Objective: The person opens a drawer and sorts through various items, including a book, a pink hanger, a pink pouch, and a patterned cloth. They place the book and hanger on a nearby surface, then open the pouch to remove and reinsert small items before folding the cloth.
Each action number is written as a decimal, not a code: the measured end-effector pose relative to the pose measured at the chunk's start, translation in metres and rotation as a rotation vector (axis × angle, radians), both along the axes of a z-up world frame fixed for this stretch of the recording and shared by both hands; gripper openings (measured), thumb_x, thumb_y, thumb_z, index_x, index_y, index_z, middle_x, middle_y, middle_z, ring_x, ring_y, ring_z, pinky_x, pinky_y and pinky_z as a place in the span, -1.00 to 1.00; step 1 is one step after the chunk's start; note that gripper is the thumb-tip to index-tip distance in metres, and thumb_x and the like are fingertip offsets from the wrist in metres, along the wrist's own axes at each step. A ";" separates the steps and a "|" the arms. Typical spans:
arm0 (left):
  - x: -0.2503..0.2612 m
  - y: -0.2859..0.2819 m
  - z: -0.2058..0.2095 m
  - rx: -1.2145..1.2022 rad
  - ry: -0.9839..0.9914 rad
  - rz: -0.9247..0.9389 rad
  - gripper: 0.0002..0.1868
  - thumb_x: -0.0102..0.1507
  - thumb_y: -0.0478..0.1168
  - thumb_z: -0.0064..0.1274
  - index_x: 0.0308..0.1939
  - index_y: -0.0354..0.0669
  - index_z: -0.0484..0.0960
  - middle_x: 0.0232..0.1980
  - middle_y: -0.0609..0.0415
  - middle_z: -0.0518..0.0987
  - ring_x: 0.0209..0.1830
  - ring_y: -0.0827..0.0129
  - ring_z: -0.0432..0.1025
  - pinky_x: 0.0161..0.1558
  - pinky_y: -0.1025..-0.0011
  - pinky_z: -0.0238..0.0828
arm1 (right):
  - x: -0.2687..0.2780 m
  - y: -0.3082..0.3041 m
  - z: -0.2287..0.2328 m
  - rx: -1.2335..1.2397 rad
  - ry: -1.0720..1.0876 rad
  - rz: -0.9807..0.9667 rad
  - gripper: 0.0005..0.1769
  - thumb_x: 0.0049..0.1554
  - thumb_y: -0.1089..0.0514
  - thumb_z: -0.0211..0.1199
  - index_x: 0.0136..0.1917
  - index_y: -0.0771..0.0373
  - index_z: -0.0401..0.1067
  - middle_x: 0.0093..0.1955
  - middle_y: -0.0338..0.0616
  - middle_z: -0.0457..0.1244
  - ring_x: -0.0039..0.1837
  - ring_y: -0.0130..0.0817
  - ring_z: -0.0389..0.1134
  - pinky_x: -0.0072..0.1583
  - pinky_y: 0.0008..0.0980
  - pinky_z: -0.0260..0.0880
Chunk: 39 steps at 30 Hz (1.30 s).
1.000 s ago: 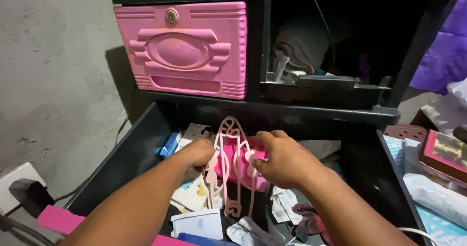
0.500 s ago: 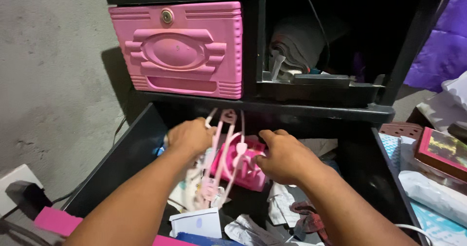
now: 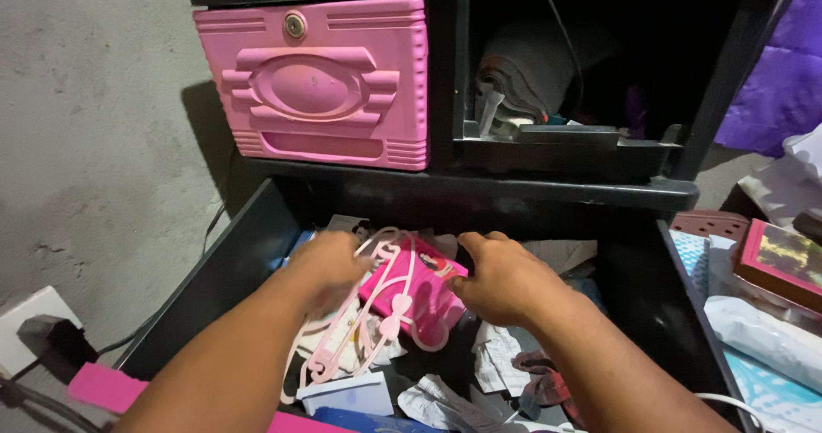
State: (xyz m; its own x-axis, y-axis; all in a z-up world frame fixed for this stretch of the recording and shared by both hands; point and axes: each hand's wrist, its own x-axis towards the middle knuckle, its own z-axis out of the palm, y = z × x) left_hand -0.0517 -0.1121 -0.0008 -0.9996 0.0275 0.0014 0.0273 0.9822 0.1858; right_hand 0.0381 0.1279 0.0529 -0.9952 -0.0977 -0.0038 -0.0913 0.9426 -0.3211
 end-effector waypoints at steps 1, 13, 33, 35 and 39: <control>0.003 0.004 0.001 -0.064 -0.038 -0.048 -0.45 0.19 0.20 0.18 0.08 -0.09 0.68 0.13 -0.15 0.63 0.16 0.05 0.52 0.18 0.17 0.44 | 0.000 0.001 0.000 -0.001 -0.002 0.000 -0.22 0.11 -0.16 0.27 0.52 0.04 0.17 0.47 0.05 0.14 0.48 0.00 0.21 0.42 -0.15 0.27; 0.008 0.028 -0.002 -0.252 -0.126 -0.179 -0.57 -0.02 -0.10 0.29 -0.08 -0.11 0.74 -0.06 -0.09 0.70 -0.05 0.10 0.61 -0.03 0.18 0.56 | -0.002 0.009 -0.004 -0.042 0.009 -0.003 -0.24 0.10 -0.14 0.31 0.50 0.04 0.20 0.45 0.02 0.15 0.46 0.01 0.21 0.40 -0.14 0.28; 0.055 0.111 0.076 1.672 -0.195 -0.700 -0.59 0.30 -0.11 0.18 0.12 -0.31 0.56 -0.13 -0.08 0.69 -0.26 0.28 0.60 -0.19 0.32 0.63 | 0.002 0.074 0.038 -1.090 0.169 0.122 -0.63 0.15 0.09 0.26 0.16 0.32 0.55 -0.02 -0.14 0.44 -0.06 -0.47 0.38 -0.04 -0.44 0.34; 0.057 0.121 0.059 1.756 -0.296 -0.763 -0.62 0.30 -0.10 0.16 0.08 -0.29 0.53 -0.12 -0.08 0.68 -0.23 0.26 0.61 -0.19 0.26 0.64 | 0.003 0.081 0.033 -1.133 0.248 0.055 -0.70 0.14 0.16 0.25 0.09 0.37 0.55 -0.09 -0.09 0.45 -0.15 -0.43 0.36 -0.11 -0.41 0.33; 0.043 0.126 0.034 1.822 -0.446 -0.737 -0.61 0.32 -0.01 0.08 0.03 -0.25 0.50 -0.13 -0.11 0.67 -0.23 0.18 0.63 -0.22 0.23 0.65 | -0.002 0.084 0.015 -1.129 0.237 -0.098 -0.71 0.15 0.11 0.26 0.07 0.31 0.54 -0.23 -0.17 0.39 -0.24 -0.43 0.36 -0.18 -0.38 0.37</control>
